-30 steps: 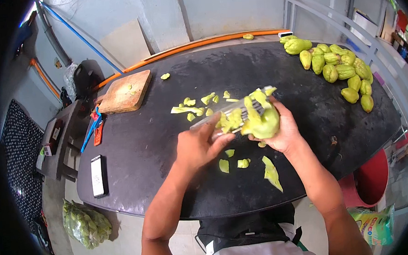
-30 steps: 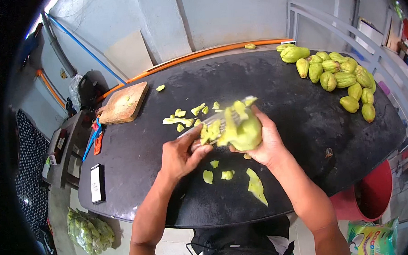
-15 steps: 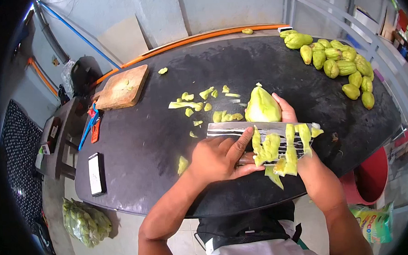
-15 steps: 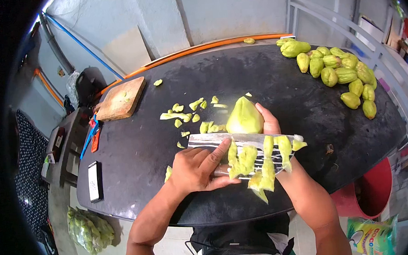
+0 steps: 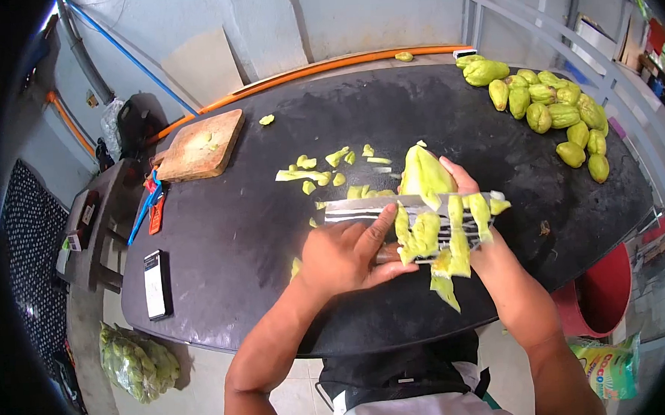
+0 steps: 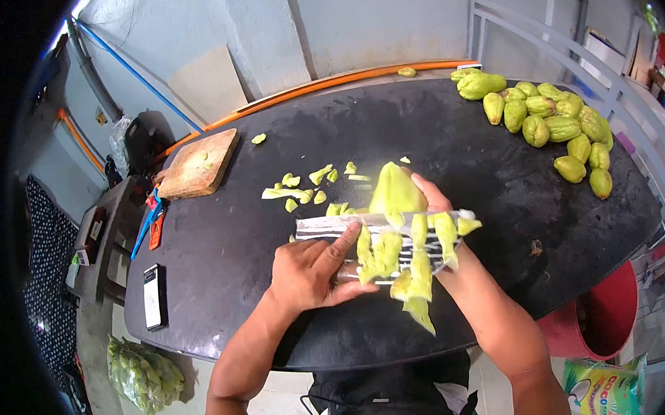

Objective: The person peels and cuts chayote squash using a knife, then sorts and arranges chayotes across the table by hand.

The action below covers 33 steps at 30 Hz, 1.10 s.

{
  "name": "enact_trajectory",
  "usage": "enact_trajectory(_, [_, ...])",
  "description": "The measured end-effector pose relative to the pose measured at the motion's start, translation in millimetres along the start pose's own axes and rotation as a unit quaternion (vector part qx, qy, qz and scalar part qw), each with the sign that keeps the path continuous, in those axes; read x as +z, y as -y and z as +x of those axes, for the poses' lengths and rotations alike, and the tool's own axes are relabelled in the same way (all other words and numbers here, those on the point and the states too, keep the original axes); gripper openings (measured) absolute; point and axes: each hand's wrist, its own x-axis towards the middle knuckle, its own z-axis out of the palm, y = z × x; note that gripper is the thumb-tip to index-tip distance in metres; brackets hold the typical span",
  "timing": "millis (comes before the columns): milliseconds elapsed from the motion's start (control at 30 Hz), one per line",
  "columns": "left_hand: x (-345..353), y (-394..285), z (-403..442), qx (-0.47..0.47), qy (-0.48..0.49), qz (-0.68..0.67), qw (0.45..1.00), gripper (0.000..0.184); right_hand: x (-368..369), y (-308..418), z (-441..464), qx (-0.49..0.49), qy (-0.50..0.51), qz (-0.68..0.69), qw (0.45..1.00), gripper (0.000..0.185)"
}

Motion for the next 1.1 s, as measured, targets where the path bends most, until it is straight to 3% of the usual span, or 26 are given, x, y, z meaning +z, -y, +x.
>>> enact_trajectory(67, [1.5, -4.9, 4.8, 0.027, -0.023, -0.024, 0.999, 0.092, 4.4, -5.1, 1.3, -0.026, 0.005, 0.023, 0.999, 0.040])
enact_trajectory(100, [-5.4, -11.0, 6.0, 0.007, 0.015, -0.016, 1.000, 0.092, 5.5, -5.1, 0.2, -0.013, -0.005, 0.020, 1.000, 0.040])
enact_trajectory(233, [-4.3, 1.4, 0.8, -0.013, 0.012, -0.007, 1.000, 0.093, 2.9, -1.5, 1.1, 0.008, 0.077, 0.001, 0.997, 0.039])
enact_trajectory(267, [-4.6, 6.7, 0.3, -0.012, -0.003, -0.013, 1.000, 0.093, 9.1, -5.7, -1.9, -0.029, -0.058, -0.028, 0.998, 0.040])
enact_trajectory(333, [-8.7, 11.2, -5.0, -0.056, 0.043, 0.007, 0.998, 0.092, 4.9, -5.7, -1.6, -0.034, -0.015, -0.018, 0.999, 0.041])
enact_trajectory(433, [2.0, 15.5, -5.5, -0.030, -0.014, -0.001, 0.999, 0.091, 6.9, -3.4, -5.9, -0.041, -0.002, -0.055, 0.998, 0.043])
enact_trajectory(467, [-1.5, 10.2, -4.9, -0.054, 0.013, 0.014, 0.998, 0.091, -3.0, -2.9, -1.0, -0.075, -0.005, -0.097, 0.992, 0.043])
enact_trajectory(500, [-7.3, 6.1, -2.7, -0.076, 0.045, 0.034, 0.995, 0.092, -8.5, 0.1, -1.9, -0.043, 0.009, -0.060, 0.997, 0.045])
enact_trajectory(533, [-2.2, 11.7, -4.6, -0.045, -0.009, 0.017, 0.999, 0.092, -4.6, -0.1, -1.0, -0.078, 0.011, -0.114, 0.990, 0.047])
enact_trajectory(567, [-2.0, 12.0, -4.6, -0.040, -0.030, 0.001, 0.999, 0.090, -3.4, 2.3, 0.2, -0.039, -0.019, -0.069, 0.997, 0.048])
enact_trajectory(600, [-3.9, 12.8, -3.0, -0.028, -0.059, -0.006, 0.998, 0.089, 6.4, 1.3, -0.8, -0.046, 0.013, -0.078, 0.996, 0.048])
enact_trajectory(667, [-4.7, 12.3, -5.5, -0.027, -0.059, -0.008, 0.998, 0.088, 17.6, -2.2, -3.6, -0.060, -0.033, -0.097, 0.993, 0.048])
enact_trajectory(733, [1.8, 3.6, -4.7, -0.004, -0.070, -0.047, 0.996, 0.088, 15.7, 0.5, -6.3, -0.033, 0.024, -0.112, 0.993, 0.046])
enact_trajectory(833, [5.1, 2.5, -4.0, 0.003, -0.058, -0.029, 0.998, 0.089, 16.1, -3.9, -9.2, -0.050, -0.036, -0.139, 0.988, 0.046])
enact_trajectory(967, [-4.0, 16.9, -10.5, -0.032, -0.046, 0.002, 0.998, 0.087, 12.1, -7.0, -5.1, -0.039, 0.002, -0.089, 0.995, 0.048])
enact_trajectory(1100, [-0.9, 19.8, -11.5, -0.043, -0.058, -0.004, 0.997, 0.087, 22.1, -8.9, -7.7, -0.049, -0.041, -0.103, 0.993, 0.051])
